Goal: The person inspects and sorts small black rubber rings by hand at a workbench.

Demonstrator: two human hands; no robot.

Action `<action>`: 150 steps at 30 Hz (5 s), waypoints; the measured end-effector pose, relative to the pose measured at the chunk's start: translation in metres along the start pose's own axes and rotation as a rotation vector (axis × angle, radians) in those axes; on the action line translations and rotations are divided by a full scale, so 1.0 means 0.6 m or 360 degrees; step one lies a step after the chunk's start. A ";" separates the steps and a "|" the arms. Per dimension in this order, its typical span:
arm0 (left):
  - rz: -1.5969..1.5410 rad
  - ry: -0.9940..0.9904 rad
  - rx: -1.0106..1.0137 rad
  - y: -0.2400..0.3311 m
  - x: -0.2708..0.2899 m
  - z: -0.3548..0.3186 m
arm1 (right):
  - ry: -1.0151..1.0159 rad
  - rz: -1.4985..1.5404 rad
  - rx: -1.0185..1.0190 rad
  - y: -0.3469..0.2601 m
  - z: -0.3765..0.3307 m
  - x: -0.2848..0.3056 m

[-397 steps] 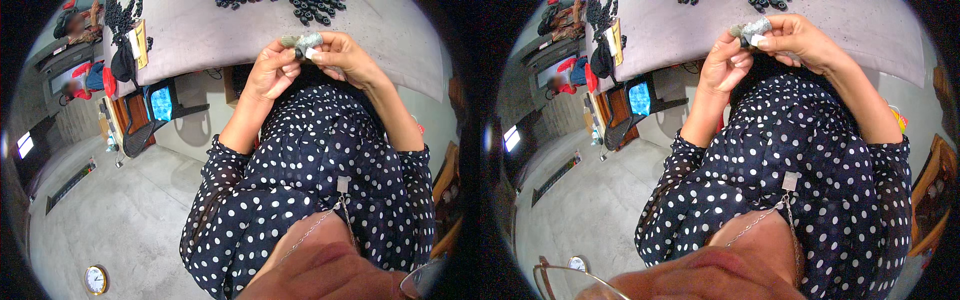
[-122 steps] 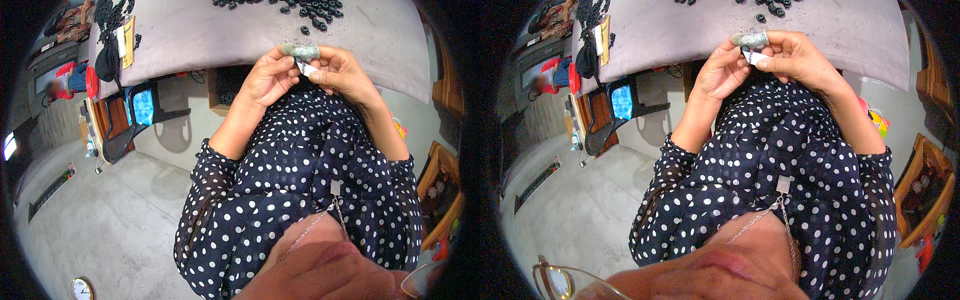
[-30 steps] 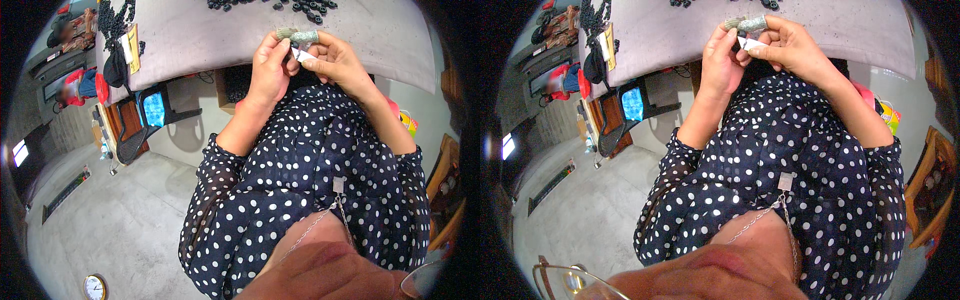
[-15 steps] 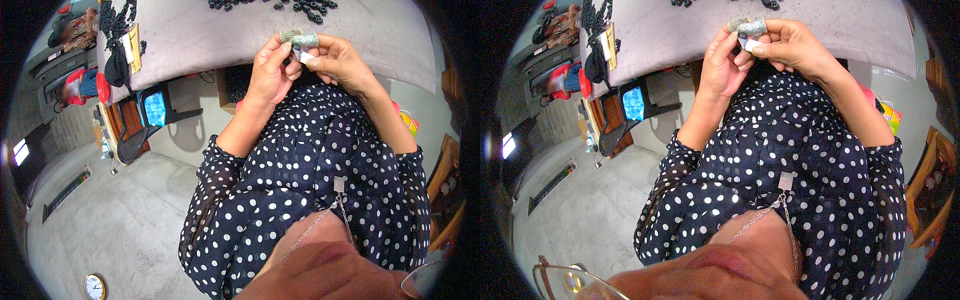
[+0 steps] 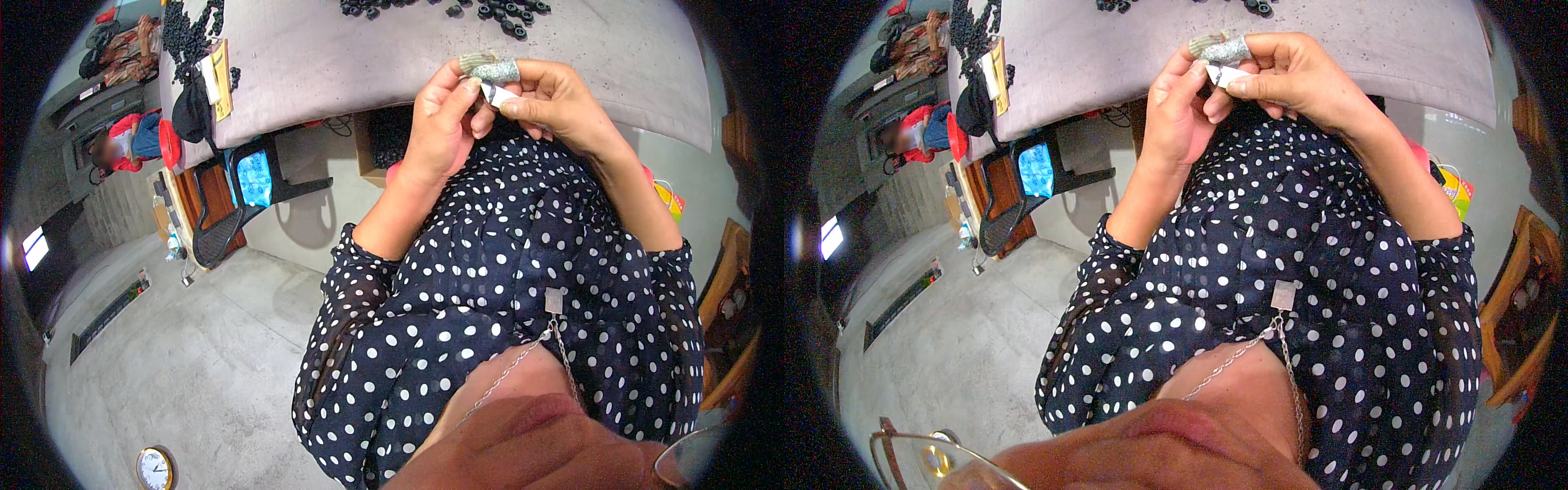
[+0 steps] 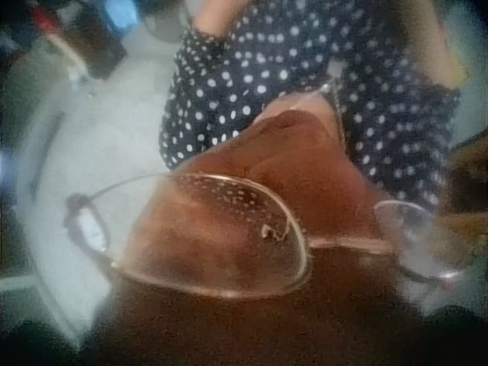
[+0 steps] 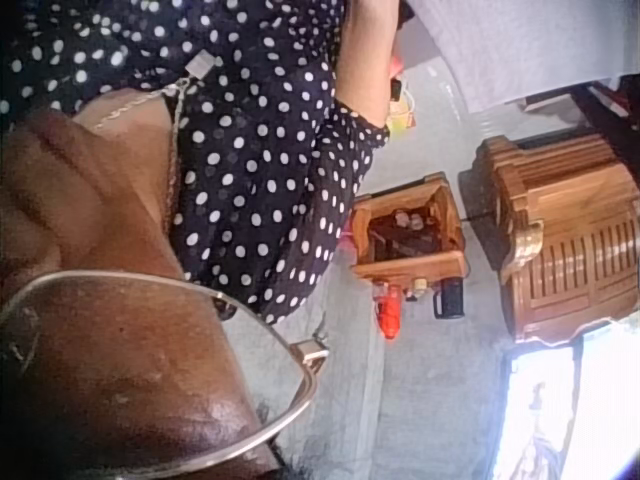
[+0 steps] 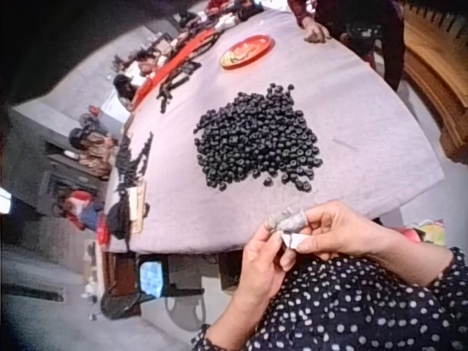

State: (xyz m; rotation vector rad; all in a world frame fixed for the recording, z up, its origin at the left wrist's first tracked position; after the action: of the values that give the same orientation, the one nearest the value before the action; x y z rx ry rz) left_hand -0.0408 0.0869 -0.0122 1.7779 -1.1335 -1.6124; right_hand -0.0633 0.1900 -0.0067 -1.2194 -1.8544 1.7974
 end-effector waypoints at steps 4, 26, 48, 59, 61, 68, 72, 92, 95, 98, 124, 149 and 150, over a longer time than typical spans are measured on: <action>-0.0055 0.0044 -0.0004 -0.001 0.002 0.001 | 0.0024 -0.0015 -0.0050 0.016 0.003 0.008; -0.0133 0.0163 -0.0016 -0.007 0.015 -0.002 | -0.0113 0.0013 -0.0040 0.018 0.009 0.003; -0.0198 0.0099 0.0035 -0.010 0.011 0.001 | -0.0183 0.0216 -0.0075 0.024 0.010 0.004; -0.0173 0.0188 0.0022 -0.010 0.015 -0.005 | -0.0073 -0.0117 -0.0047 0.008 0.004 -0.002; -0.0207 0.0223 0.0019 -0.013 0.018 -0.005 | -0.0037 -0.0164 -0.0038 0.007 0.003 0.001; -0.0177 0.0291 -0.0010 -0.015 0.019 -0.008 | 0.0070 -0.0175 0.0014 0.011 0.004 0.008; -0.0059 0.0268 0.0000 -0.008 0.008 -0.013 | -0.0005 -0.0137 -0.0065 0.020 0.007 0.014; -0.0039 0.0300 -0.0033 -0.013 0.021 -0.011 | -0.0071 -0.0022 -0.0061 0.021 0.007 0.005; -0.0014 0.0248 -0.0054 -0.011 0.017 -0.009 | -0.0090 0.0004 -0.0048 0.028 0.009 0.009; -0.0026 0.0189 -0.0072 -0.009 0.015 -0.008 | -0.0101 0.0031 -0.0042 0.018 0.008 0.004; -0.0244 0.0045 0.0045 -0.012 0.007 -0.008 | -0.0163 0.0188 -0.0075 0.023 0.010 -0.001; -0.0161 0.0070 -0.0001 -0.014 0.013 -0.007 | -0.0232 0.0255 -0.0109 0.040 0.013 0.004; -0.0161 0.0042 -0.0011 -0.014 0.014 -0.007 | -0.0224 0.0249 -0.0092 0.038 0.014 0.004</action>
State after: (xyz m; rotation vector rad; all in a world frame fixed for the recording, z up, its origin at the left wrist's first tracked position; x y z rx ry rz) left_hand -0.0351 0.0841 -0.0229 1.8732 -1.0400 -1.6433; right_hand -0.0620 0.1829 -0.0302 -1.3227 -1.9477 1.9709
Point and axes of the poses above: each hand's wrist, its own z-axis towards the middle knuckle, its own x-axis out of the back of the hand, y = z × x, the point moved 8 cm from there along z, towards the middle knuckle, and after that the axes turned 1 degree about -x, right-handed, at the moved point
